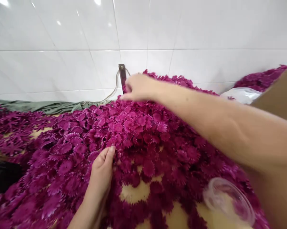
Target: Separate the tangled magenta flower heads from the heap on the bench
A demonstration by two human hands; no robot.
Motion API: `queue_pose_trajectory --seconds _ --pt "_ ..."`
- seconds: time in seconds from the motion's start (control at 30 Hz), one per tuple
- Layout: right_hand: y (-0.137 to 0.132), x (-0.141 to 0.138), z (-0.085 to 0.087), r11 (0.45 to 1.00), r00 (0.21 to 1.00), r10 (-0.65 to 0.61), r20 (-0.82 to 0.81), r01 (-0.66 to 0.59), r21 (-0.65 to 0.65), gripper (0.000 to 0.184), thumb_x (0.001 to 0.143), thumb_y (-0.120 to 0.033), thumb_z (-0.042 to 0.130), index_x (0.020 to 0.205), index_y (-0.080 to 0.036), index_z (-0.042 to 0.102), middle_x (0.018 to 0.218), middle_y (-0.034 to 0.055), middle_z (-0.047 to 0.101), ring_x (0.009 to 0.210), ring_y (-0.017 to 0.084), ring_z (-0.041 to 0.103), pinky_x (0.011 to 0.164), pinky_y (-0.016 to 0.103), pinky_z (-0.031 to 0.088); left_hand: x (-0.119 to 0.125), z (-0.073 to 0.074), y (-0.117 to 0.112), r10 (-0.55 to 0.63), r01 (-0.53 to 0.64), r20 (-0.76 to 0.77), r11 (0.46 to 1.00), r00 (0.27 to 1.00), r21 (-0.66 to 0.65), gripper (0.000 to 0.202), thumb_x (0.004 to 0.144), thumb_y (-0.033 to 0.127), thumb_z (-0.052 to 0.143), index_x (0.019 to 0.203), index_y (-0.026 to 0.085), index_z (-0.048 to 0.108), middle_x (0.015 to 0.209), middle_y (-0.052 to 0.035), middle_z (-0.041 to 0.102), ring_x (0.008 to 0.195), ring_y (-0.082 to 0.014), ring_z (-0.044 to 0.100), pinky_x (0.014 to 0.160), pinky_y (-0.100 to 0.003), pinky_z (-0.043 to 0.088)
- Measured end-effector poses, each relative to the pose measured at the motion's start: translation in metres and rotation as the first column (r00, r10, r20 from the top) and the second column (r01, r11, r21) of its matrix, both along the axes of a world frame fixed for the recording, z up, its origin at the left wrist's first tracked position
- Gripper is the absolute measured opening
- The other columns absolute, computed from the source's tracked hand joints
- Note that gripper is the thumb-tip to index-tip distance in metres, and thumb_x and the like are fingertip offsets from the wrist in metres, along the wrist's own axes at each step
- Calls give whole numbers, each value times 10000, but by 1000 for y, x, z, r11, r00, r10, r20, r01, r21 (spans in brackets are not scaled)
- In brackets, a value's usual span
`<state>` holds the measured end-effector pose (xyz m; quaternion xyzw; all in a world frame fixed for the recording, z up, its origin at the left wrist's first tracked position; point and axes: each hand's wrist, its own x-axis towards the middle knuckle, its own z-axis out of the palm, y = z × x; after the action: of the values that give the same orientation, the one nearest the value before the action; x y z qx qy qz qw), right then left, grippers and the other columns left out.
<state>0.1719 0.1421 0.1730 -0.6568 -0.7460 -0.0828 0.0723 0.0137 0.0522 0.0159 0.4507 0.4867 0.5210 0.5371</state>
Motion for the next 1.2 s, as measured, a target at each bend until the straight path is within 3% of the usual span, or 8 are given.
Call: queue_pose_trajectory --seconds 0.13,0.23,0.33,0.53,0.7,0.93,1.07,1.2 --pt "-77 -37 -49 899 922 334 -196 -374 -227 421 694 -568 587 816 -165 598 758 37 617 621 141 543 531 267 424 1 6 -4 -64 68 173 998 983 -16 434 644 568 607 550 177 446 432 76 390 397 -64 338 408 -187 292" --pt "-115 -40 -78 939 916 264 -302 -315 -135 238 773 -390 578 770 -152 579 745 37 615 664 144 540 611 270 405 1 13 -21 -155 159 255 987 954 4 424 697 573 547 640 155 587 504 7 549 490 -116 495 518 -236 411" --pt "-145 -30 -89 964 902 238 -361 -265 -26 99 765 -204 578 853 -159 579 853 42 623 778 154 560 691 261 399 2 17 -46 -306 308 261 951 916 33 396 695 506 595 817 135 662 684 -63 663 685 -183 600 655 -292 466" --pt "-192 -27 -109 994 964 108 -243 -99 51 204 845 -154 403 876 -171 603 799 58 633 719 175 584 627 266 382 14 3 -77 -365 372 247 928 898 19 296 610 403 707 672 127 617 600 -12 621 548 -106 536 547 -216 424" --pt "-201 -28 -118 992 951 56 -305 -18 128 261 853 -145 368 854 -179 627 814 64 673 743 180 607 655 264 396 25 4 -85 -316 308 189 949 930 70 363 559 453 715 544 146 520 461 54 493 440 -58 401 437 -177 326" --pt "-183 -17 -90 980 890 21 -456 72 185 258 852 -213 386 764 -191 628 713 35 666 655 157 586 637 253 396 33 25 -82 -275 257 98 951 956 170 336 606 444 663 557 159 493 420 61 469 399 -56 364 412 -181 275" --pt "-172 -14 -87 987 823 35 -566 61 150 222 827 -203 415 745 -183 620 666 28 640 629 153 562 627 263 406 38 21 -73 -231 208 122 962 965 179 334 621 460 637 582 164 486 417 76 440 380 -49 321 393 -182 245" --pt "-171 -9 -91 986 707 118 -698 -3 164 152 792 -215 486 887 -168 595 835 53 623 701 136 564 655 257 439 35 9 -63 -253 241 128 965 959 103 385 595 509 635 580 174 446 443 69 471 367 -42 291 382 -185 215"
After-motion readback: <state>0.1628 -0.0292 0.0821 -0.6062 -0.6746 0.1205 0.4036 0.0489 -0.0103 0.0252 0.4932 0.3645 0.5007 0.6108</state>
